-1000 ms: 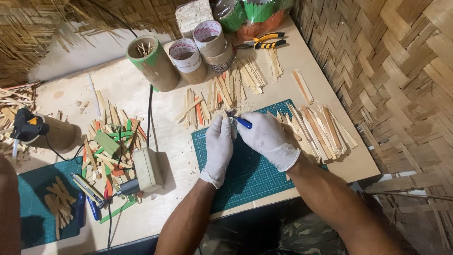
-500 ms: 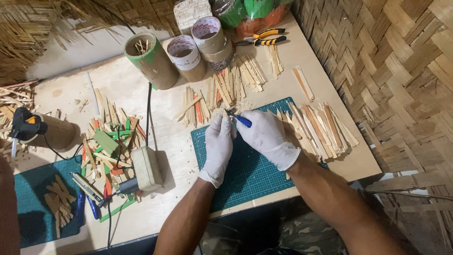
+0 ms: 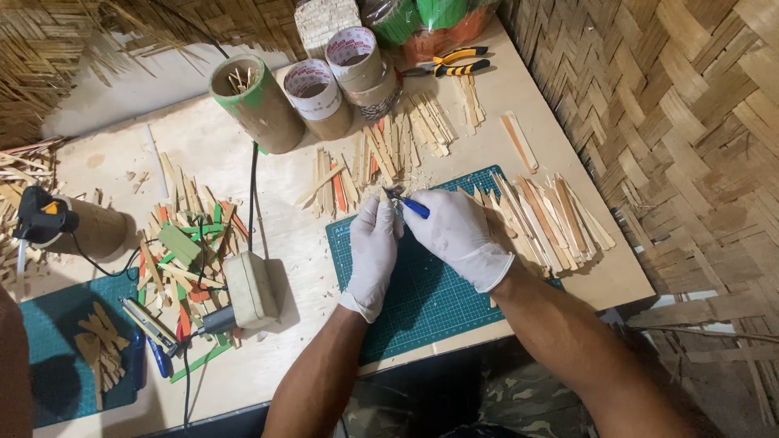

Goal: The person is using a small hand-held cutter to trim the ends of numerous thin wooden sticks on a cutting mat.

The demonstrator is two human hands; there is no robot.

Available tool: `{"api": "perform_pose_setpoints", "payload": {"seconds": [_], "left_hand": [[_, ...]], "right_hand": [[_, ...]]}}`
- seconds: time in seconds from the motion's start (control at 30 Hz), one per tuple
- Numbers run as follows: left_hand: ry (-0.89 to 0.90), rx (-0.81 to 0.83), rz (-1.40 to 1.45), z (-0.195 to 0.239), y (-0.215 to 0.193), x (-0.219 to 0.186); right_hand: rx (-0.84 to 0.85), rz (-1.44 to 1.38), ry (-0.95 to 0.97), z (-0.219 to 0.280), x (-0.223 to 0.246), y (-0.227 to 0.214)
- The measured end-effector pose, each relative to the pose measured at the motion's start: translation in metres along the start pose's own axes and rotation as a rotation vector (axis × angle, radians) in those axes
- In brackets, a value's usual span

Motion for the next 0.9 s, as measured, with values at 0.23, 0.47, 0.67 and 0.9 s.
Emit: {"api": "perform_pose_setpoints", "payload": {"seconds": [0.23, 0.47, 0.67, 0.9], "left_hand": [[0.009, -0.024, 0.054, 0.001, 0.001, -0.003], [0.047, -0.003, 0.015, 0.002, -0.002, -0.007], [0.085, -0.003, 0.022, 0.004, -0.004, -0.006], [0.104, 0.001, 0.032, 0.005, -0.005, -0.006]], "right_hand": [[-0.062, -0.015, -0.042, 0.007, 0.007, -0.012], [-0.063, -0.05, -0.073, 0.008, 0.006, -0.008], [-0.1, -0.029, -0.017, 0.014, 0.015, -0.011], [-0.124, -0.058, -0.04, 0.015, 0.018, -0.015]]}}
Point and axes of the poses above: each hand's wrist, its own z-axis away from the middle knuckle, its own y-axis out of the palm, x = y × z, the point moved 2 cm from there along -z, towards the middle knuckle, and after that the axes turned 14 degrees about y, right-handed, at the moved point
